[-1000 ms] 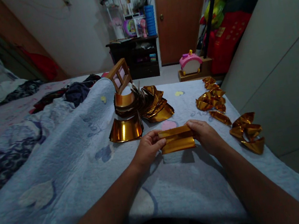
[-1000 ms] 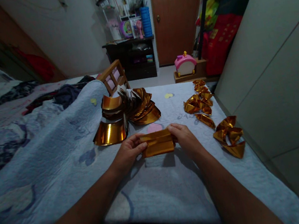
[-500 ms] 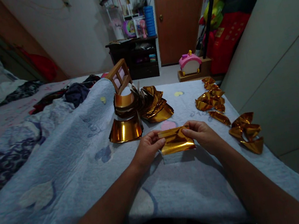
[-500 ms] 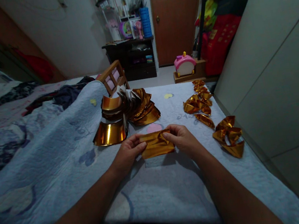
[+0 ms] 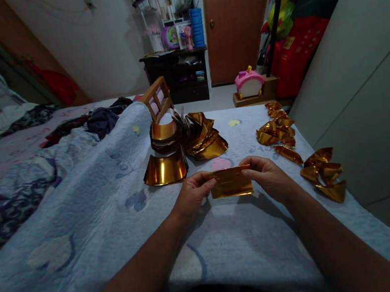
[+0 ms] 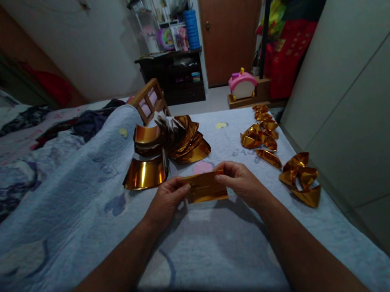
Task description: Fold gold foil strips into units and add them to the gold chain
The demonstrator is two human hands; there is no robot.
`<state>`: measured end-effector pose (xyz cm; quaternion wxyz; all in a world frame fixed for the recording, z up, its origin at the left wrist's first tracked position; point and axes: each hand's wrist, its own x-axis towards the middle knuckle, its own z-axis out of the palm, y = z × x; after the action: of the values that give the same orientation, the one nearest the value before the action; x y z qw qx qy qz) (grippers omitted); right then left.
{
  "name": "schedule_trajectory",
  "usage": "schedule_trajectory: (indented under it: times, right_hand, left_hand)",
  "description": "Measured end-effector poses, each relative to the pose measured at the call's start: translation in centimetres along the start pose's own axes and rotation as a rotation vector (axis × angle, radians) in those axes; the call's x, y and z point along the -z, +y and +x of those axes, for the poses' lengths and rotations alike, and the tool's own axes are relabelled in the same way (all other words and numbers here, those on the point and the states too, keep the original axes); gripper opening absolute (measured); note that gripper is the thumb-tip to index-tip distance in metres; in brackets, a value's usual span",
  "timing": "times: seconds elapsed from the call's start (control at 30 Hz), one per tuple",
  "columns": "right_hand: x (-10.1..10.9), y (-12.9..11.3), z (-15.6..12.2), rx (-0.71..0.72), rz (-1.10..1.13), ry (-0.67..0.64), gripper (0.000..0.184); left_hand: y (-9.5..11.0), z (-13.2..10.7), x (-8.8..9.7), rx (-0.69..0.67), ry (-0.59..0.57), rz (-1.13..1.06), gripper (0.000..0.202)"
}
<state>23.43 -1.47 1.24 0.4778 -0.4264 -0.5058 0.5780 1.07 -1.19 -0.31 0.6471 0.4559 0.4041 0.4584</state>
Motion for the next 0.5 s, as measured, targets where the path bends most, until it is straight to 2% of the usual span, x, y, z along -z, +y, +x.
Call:
schedule_trajectory:
  times: [0.13, 0.23, 0.33, 0.4, 0.5]
  right_hand:
    - [0.2, 0.8, 0.3, 0.116, -0.113, 0.087, 0.016]
    - [-0.1, 0.9, 0.2, 0.362, -0.342, 0.258, 0.008]
    - [-0.7, 0.6, -0.2, 0.650, -0.597, 0.331, 0.011]
    - [-1.3, 0.4, -0.4, 0.730, -0.728, 0.279, 0.017]
    - [-2.0, 0.5, -0.6, 0.802, -0.861, 0.115, 0.021]
  left_hand:
    - [-0.1, 0.0, 0.0, -0.103, 0.130, 0.126, 0.026]
    - [-0.1, -0.1, -0.2, -0.109, 0.191, 0.129, 0.037]
    - [0.0, -0.3, -0.5, -0.017, 0.104, 0.071, 0.033]
    - [0.0, -0.4, -0.7, 0.071, -0.007, -0.002, 0.037]
    - [0.0, -0.2, -0.9, 0.162, -0.117, -0.156, 0.048]
